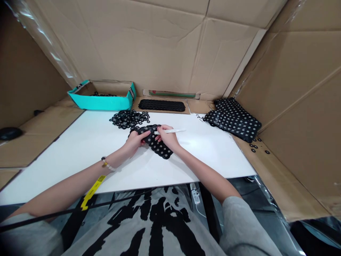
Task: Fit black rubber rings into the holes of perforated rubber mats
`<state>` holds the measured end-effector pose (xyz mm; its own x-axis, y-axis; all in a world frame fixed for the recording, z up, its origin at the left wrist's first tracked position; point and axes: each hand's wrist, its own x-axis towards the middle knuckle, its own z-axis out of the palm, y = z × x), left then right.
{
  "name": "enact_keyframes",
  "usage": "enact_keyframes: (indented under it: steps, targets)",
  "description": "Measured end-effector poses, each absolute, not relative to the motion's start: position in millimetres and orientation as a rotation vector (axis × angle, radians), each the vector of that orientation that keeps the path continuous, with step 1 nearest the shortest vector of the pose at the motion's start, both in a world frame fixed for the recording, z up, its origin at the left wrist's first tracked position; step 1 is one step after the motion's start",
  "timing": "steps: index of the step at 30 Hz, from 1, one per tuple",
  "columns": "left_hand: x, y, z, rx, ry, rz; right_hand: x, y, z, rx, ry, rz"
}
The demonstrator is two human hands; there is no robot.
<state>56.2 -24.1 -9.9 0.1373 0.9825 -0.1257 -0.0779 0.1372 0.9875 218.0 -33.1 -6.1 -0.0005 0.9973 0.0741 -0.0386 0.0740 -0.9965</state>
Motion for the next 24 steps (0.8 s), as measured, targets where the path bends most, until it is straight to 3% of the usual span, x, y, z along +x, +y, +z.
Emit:
enact_keyframes:
  steps: [12,24]
  targets:
    - [55,-24,-12,1.143,1.095,1.075,201,-44,-22,-1.233,-1.443,0.832]
    - [35,-5,-5,1.639,1.120,0.832,227,-26,-11,-1.155,-1.513,0.954]
